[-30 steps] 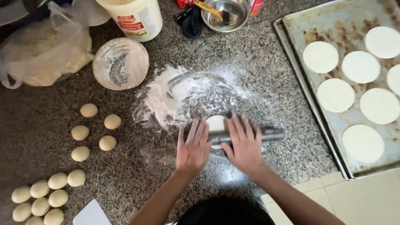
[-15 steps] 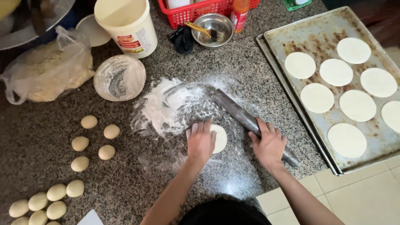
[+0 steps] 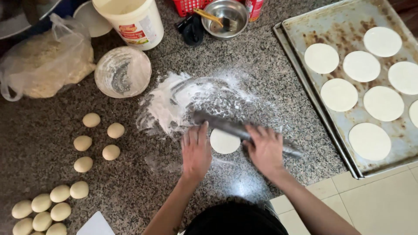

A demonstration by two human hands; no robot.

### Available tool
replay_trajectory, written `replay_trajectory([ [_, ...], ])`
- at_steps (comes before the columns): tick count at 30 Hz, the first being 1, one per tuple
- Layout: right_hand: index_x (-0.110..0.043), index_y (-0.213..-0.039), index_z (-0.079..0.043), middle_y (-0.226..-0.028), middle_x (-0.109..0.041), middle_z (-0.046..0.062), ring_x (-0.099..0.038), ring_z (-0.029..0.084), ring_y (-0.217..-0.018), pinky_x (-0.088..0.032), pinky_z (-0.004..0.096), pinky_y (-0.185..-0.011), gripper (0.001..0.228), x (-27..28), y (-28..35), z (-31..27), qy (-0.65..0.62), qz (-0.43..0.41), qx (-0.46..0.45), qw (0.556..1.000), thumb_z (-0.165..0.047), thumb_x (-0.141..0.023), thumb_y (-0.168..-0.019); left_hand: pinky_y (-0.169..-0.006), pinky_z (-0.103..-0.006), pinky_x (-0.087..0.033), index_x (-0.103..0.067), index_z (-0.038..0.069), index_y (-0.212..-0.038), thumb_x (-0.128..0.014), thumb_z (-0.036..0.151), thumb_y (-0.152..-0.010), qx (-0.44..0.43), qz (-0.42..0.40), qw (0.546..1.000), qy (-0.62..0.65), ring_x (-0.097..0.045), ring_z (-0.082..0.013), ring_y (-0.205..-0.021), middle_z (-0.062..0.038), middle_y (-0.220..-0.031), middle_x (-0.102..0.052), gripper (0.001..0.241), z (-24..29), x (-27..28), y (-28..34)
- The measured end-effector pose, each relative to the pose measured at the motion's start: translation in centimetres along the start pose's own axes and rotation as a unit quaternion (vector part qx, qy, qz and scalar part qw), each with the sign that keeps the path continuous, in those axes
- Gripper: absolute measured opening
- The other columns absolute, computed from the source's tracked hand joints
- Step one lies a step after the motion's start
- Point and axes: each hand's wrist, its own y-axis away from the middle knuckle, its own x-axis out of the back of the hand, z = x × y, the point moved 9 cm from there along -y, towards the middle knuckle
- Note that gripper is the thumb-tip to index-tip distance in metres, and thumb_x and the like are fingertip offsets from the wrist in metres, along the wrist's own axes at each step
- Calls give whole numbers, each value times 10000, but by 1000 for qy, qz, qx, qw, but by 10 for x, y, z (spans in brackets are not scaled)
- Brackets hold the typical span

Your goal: Rolling out small portions of dough into thin flat circles and placing them on a baking tray.

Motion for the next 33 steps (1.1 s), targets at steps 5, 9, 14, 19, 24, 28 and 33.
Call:
replay_trajectory([
  [5,-660,-1608,-402,-1436,-728,-62,-656,255,-1370,-409,564,-1180,558,14,43,-48,-36,22,124,991,-513,-704,-1063,-1353,-638,-359,-666,153,-1591,-583,493,-1193,-145,83,984,-60,-501,-335,-1650,-122,-1641,-646,530,-5,-7,48],
  [9,-615,-1700,-227,-1702,-680,45,-505,284,-1668,-165,638,-1340,739,41,20,-66,-29,28,86,995,-672,-246,-1239,-1378,-725,-287,-544,138,-1718,-162,647,-1221,-43,-126,987,-92,-431,-334,-1709,-88,-1805,-548,807,14,24,4],
  [14,-263,-1890,-201,-1971,-228,103,-105,400,-1817,-39,711,-1412,883,47,-108,-54,17,-117,25,993,-731,-95,-1205,-1397,-779,-153,-251,207,-1866,-244,647,-1231,-4,-89,987,-136,-122,-391,-1807,-139,-1969,-181,773,4,22,-120],
  [19,-371,-1874,-108,-1964,-300,164,-129,420,-1823,21,667,-1419,874,57,-116,-51,-36,50,30,998,-704,-236,-1248,-1419,-733,-188,-422,136,-1774,-411,415,-1265,-53,73,987,-133,-320,-354,-1777,-171,-1878,-422,580,13,39,-122],
  [24,-489,-1791,-79,-1905,-426,160,-343,446,-1751,-182,669,-1365,867,32,-17,-62,-18,151,132,980,-707,-333,-1215,-1437,-675,-87,-409,216,-1800,-188,504,-1244,-82,-76,982,-151,-238,-306,-1788,-71,-1895,-396,664,23,9,-22],
  [28,-517,-1773,-246,-1800,-532,37,-486,363,-1622,-265,690,-1300,779,30,37,-60,27,133,157,978,-694,-495,-1136,-1424,-669,-68,-186,155,-1861,-229,429,-1240,-124,-213,954,-170,-135,-295,-1798,-98,-1961,-174,680,5,-33,50],
  [33,-509,-1696,-537,-1273,-691,-121,-712,244,-1096,-484,504,-915,649,0,31,-16,0,-49,88,995,-615,-653,-1068,-1399,-582,-326,-526,149,-1729,-458,316,-1206,-193,33,980,-15,-389,-327,-1719,-112,-1867,-426,553,-14,-28,44],
])
